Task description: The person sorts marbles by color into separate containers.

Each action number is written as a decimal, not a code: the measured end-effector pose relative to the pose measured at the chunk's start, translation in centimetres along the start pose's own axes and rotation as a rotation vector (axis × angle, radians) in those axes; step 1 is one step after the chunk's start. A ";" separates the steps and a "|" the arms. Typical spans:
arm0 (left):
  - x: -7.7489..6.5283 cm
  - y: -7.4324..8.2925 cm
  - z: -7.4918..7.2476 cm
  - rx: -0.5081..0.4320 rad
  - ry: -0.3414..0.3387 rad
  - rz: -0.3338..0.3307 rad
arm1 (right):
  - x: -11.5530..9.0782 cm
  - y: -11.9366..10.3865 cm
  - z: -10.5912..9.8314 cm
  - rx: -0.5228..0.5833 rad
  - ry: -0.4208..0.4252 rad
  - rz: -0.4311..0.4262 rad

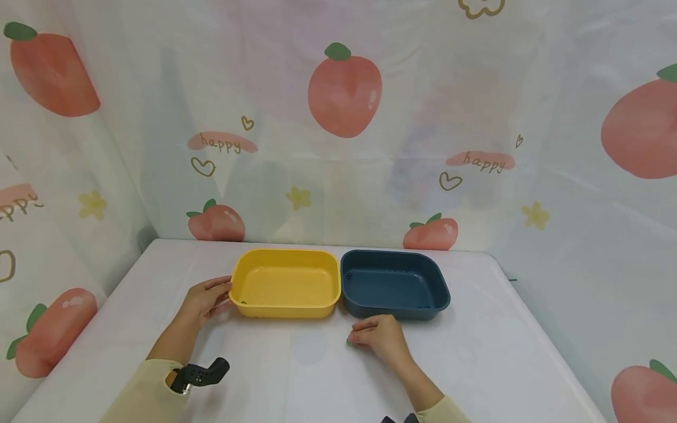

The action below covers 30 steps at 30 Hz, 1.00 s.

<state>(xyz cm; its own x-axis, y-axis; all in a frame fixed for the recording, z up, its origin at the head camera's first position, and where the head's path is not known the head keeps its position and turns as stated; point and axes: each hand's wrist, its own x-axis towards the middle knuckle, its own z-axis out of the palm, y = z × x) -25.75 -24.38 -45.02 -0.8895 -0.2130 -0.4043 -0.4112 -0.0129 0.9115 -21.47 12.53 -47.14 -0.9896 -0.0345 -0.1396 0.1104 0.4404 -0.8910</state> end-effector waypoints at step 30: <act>0.0 -0.3 0.0 0.003 -0.006 0.006 | -0.3 1.1 1.1 -0.158 0.096 -0.158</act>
<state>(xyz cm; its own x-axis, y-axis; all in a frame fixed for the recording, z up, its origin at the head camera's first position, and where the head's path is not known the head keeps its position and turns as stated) -25.66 -24.35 -45.28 -0.8931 -0.2068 -0.3995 -0.4066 -0.0088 0.9135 -20.97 12.06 -48.54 -0.9985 -0.0323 0.0445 -0.0550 0.5717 -0.8186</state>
